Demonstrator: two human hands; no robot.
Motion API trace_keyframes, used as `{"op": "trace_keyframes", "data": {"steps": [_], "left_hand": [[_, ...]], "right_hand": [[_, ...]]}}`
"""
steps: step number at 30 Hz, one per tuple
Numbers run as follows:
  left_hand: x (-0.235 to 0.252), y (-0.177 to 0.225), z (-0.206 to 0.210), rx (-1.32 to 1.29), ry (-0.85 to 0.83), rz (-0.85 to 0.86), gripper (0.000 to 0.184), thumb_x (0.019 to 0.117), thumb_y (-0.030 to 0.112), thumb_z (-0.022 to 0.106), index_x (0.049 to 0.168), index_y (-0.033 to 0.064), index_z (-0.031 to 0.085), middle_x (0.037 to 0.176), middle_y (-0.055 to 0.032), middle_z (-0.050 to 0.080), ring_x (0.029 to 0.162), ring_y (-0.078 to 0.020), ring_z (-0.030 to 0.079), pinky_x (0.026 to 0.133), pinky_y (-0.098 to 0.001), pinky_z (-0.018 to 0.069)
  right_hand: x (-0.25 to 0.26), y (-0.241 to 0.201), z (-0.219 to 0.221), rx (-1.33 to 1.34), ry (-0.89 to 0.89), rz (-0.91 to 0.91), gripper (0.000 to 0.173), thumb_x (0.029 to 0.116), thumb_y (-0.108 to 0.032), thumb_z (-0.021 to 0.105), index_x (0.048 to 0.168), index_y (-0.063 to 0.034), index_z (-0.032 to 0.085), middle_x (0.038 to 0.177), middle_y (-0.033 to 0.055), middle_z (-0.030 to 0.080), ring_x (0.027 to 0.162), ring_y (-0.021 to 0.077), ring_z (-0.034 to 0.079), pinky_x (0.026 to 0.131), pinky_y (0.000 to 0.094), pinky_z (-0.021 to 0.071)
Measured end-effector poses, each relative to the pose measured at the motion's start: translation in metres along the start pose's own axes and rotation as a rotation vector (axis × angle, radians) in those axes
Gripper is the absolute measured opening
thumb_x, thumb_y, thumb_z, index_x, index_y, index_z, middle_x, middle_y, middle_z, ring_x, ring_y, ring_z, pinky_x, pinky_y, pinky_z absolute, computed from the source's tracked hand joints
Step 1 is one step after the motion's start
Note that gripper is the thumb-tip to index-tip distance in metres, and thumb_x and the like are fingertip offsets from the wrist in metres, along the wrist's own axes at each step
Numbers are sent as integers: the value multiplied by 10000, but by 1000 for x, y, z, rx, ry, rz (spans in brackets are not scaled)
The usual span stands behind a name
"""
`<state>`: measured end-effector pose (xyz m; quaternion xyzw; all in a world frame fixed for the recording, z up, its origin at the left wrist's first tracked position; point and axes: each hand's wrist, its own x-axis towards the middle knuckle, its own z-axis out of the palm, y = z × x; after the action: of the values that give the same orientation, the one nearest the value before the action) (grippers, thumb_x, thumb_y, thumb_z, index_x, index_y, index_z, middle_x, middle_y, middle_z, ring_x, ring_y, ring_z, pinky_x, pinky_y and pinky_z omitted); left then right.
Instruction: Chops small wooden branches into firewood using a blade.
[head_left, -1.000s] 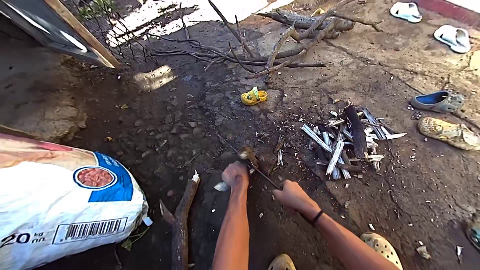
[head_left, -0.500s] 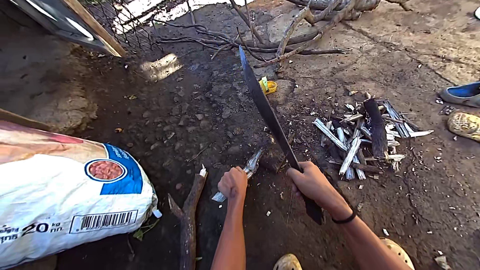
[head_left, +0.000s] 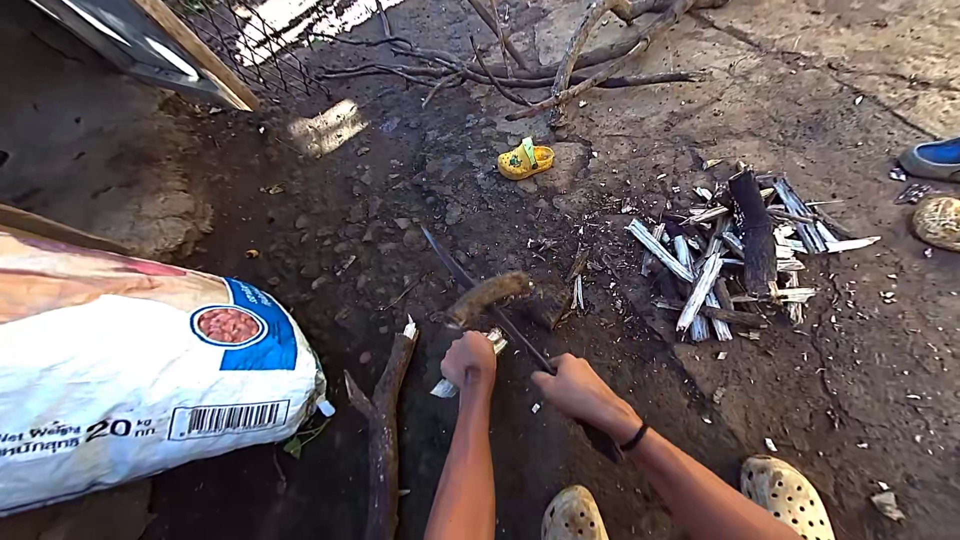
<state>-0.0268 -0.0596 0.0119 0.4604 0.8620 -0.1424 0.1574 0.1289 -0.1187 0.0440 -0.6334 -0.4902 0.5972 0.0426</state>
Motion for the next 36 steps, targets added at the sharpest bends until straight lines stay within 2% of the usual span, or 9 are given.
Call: {"op": "trace_keyframes", "data": {"steps": [5,8,11,14,18,22,26,30,36], "left_hand": [[5,1,-9,-47,34,-28,467,1085,326,334,1142,66,718,1168,-164,730,1137,-325,693,885,-553,530],[9,-11,-11,-316,-35,-34,605,1122,384,201,1217,24,677,1210,-200,703,1157,-344,677,940,-564,516],[19,-38,-1,-720,-174,152,676,1126,499,183,1176,1,638,955,-174,653,811,-283,657,755,-479,542],[17,-54,-15,-931,-344,422,385,1113,277,461,1377,1,509,1102,-158,634,914,-189,646,841,-374,548],[8,-33,-29,-1231,-253,600,373,1007,-9,596,1364,17,489,1078,-109,642,897,-122,663,814,-298,572],[-6,8,-38,-1373,-115,720,478,947,-70,655,1388,2,488,1189,-117,645,1024,-132,671,912,-313,572],[-6,39,-31,-1308,7,784,462,963,-33,658,1395,-19,494,1246,-176,641,1086,-185,670,951,-360,562],[11,50,-10,-1272,32,778,456,977,-5,654,1407,-18,503,1261,-188,653,1105,-197,679,974,-364,558],[6,51,-14,-1222,58,745,416,961,-17,671,1356,-14,540,1192,-188,673,1035,-189,698,924,-354,574]], "right_hand": [[8,2,-9,22,73,-161,257,1012,-315,526,894,-125,652,652,-4,580,527,110,584,540,329,506],[15,21,-10,126,126,-106,255,1015,-316,544,917,-112,661,644,3,604,512,109,603,525,313,527],[13,29,-11,398,176,-64,249,1060,-259,516,953,-70,639,597,4,593,463,102,588,458,268,517],[6,25,-14,676,269,-111,281,1087,-189,453,896,-29,582,563,21,570,441,122,582,448,277,537],[-3,19,-17,892,350,-190,347,1100,-138,402,800,-26,537,520,35,552,411,129,575,425,288,547],[-5,20,-25,811,376,-233,324,1084,-127,423,803,-28,551,527,35,565,423,127,583,440,279,547],[-3,24,-33,607,384,-313,249,1033,-152,473,825,-74,585,550,-3,581,454,108,604,474,276,558],[2,22,-37,407,379,-328,191,984,-195,513,852,-110,623,565,-31,582,464,93,594,482,281,543],[10,15,-39,304,365,-313,210,991,-220,508,851,-125,632,576,-40,583,476,79,594,502,280,537]]}}
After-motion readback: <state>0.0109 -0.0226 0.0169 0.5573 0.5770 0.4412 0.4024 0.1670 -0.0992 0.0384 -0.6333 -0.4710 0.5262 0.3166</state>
